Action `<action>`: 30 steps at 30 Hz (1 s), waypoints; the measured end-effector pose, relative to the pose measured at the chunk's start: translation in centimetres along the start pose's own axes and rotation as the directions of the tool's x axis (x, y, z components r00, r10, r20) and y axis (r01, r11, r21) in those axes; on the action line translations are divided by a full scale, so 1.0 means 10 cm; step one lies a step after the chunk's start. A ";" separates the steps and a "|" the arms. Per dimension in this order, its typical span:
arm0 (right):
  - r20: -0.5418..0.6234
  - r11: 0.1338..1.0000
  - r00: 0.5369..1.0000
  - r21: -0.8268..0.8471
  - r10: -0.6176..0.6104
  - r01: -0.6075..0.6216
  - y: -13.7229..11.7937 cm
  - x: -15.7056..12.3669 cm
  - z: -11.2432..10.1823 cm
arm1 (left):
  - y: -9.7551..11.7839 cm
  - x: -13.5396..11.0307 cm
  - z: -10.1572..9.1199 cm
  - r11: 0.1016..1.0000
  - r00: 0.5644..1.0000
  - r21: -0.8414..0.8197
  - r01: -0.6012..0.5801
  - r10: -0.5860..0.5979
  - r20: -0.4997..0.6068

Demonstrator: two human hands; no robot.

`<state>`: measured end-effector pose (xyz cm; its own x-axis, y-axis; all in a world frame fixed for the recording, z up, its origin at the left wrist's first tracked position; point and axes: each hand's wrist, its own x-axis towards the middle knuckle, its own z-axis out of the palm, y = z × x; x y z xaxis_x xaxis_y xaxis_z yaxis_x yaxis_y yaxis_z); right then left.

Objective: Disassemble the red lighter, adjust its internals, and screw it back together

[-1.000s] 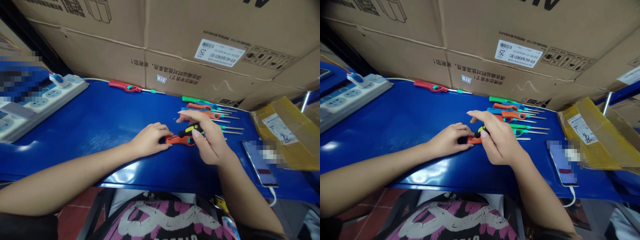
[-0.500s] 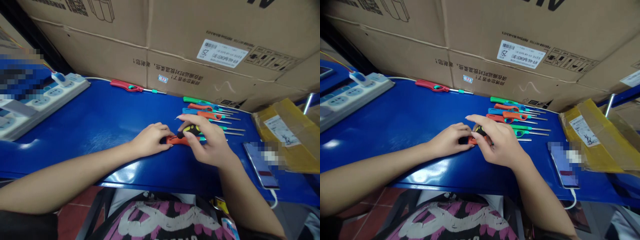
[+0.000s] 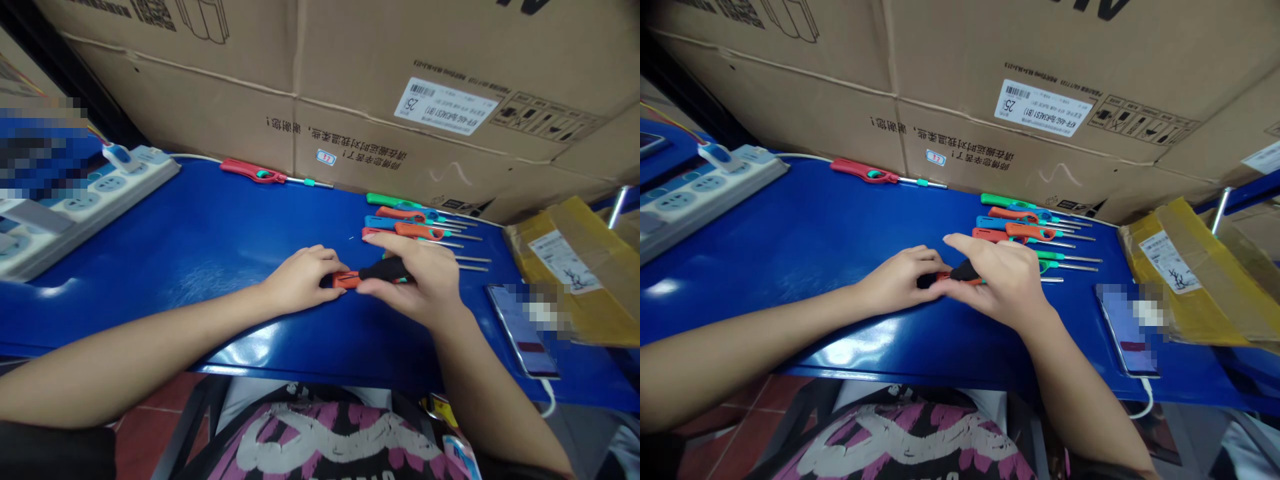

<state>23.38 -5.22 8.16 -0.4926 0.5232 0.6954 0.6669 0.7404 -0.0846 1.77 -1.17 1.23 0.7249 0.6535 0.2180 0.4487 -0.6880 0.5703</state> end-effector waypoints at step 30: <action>0.187 0.978 0.982 0.203 0.006 -0.044 0.00 0.02 -0.04 | 0.00 0.00 0.00 1.000 1.000 0.008 -0.004 0.004 0.009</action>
<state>23.51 -5.29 8.56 -0.5848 0.5973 0.5489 0.5609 0.7866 -0.2583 1.78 -1.21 1.24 0.7314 0.6478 0.2130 0.4499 -0.6931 0.5631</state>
